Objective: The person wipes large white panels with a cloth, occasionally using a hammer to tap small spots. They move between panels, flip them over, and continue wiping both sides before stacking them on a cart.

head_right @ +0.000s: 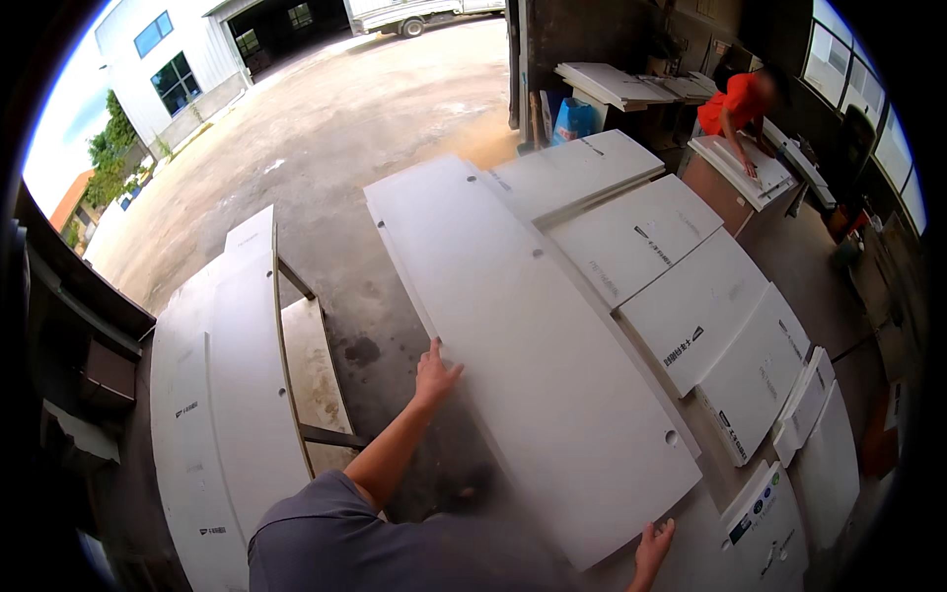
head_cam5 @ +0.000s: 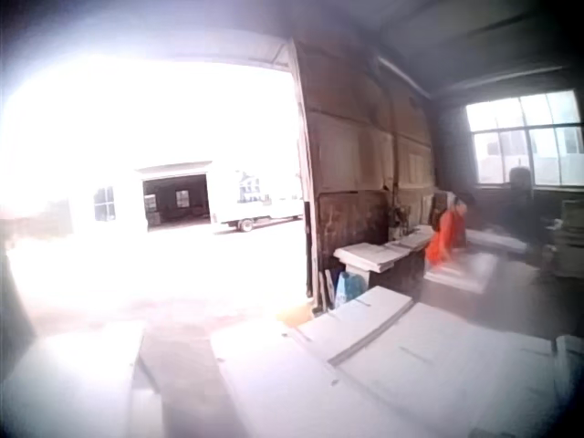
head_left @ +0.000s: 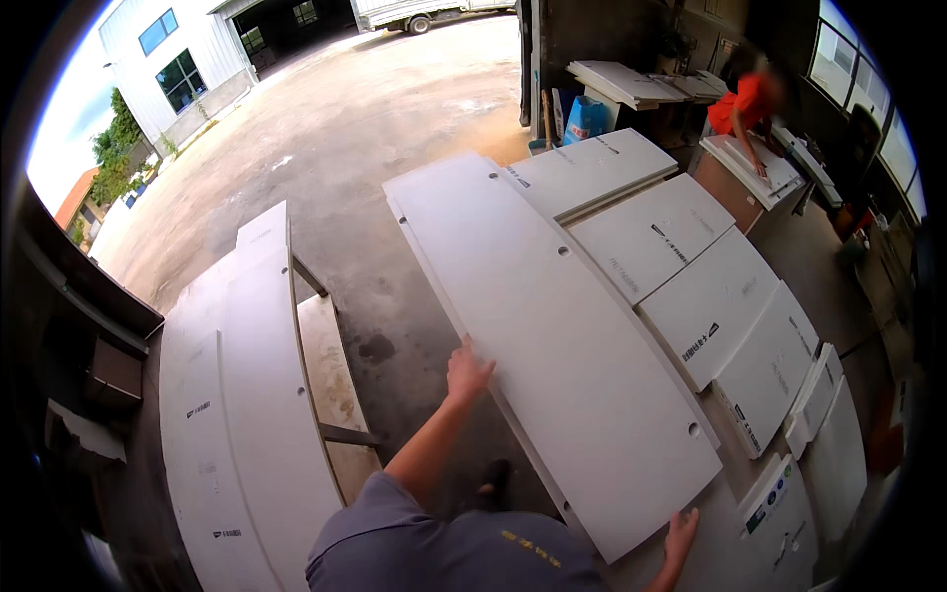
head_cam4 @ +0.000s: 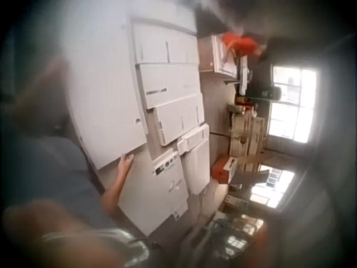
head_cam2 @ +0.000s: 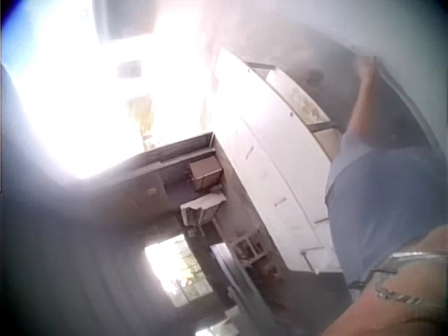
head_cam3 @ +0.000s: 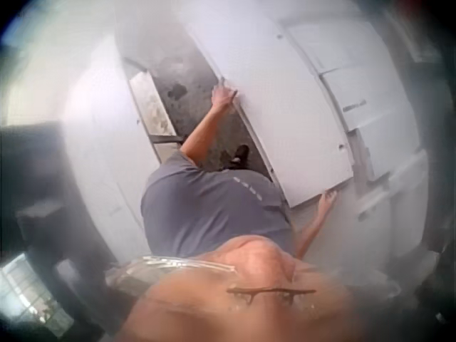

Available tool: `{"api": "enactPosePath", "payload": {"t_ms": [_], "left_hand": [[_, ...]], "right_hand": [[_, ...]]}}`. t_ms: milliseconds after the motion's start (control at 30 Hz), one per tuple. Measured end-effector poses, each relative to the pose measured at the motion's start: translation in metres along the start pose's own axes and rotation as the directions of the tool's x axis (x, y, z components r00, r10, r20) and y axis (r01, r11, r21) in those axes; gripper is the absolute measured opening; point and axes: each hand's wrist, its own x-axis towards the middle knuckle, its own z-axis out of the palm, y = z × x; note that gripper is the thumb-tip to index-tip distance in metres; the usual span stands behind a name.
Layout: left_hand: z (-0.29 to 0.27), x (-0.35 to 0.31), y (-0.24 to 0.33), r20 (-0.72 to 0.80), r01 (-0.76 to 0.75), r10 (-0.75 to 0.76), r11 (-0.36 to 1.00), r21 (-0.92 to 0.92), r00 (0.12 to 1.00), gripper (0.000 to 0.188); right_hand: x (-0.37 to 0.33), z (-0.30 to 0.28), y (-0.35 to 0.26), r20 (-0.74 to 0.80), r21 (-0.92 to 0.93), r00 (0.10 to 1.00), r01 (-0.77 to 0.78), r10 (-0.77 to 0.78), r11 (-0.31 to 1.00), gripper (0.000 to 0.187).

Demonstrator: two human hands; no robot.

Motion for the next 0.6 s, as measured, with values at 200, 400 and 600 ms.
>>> {"api": "enactPosePath", "payload": {"t_ms": [200, 400, 600], "left_hand": [[0.047, 0.048, -0.075, -0.197, -0.225, 0.203, 0.97, -0.097, 0.959, 0.092], [0.063, 0.074, -0.086, -0.277, -0.187, 0.107, 0.941, -0.281, 0.955, 0.084], [0.076, 0.069, -0.071, -0.398, -0.283, 0.139, 0.901, -0.33, 0.907, 0.079]], "right_hand": [[-0.059, 0.066, 0.009, 0.139, -0.091, 0.99, 0.021, -0.008, 0.996, 0.091], [-0.124, 0.117, -0.013, -0.101, 0.032, 0.989, 0.112, -0.108, 0.993, 0.08], [-0.139, 0.11, -0.019, -0.119, 0.021, 0.985, 0.127, -0.124, 0.992, 0.08]]}}
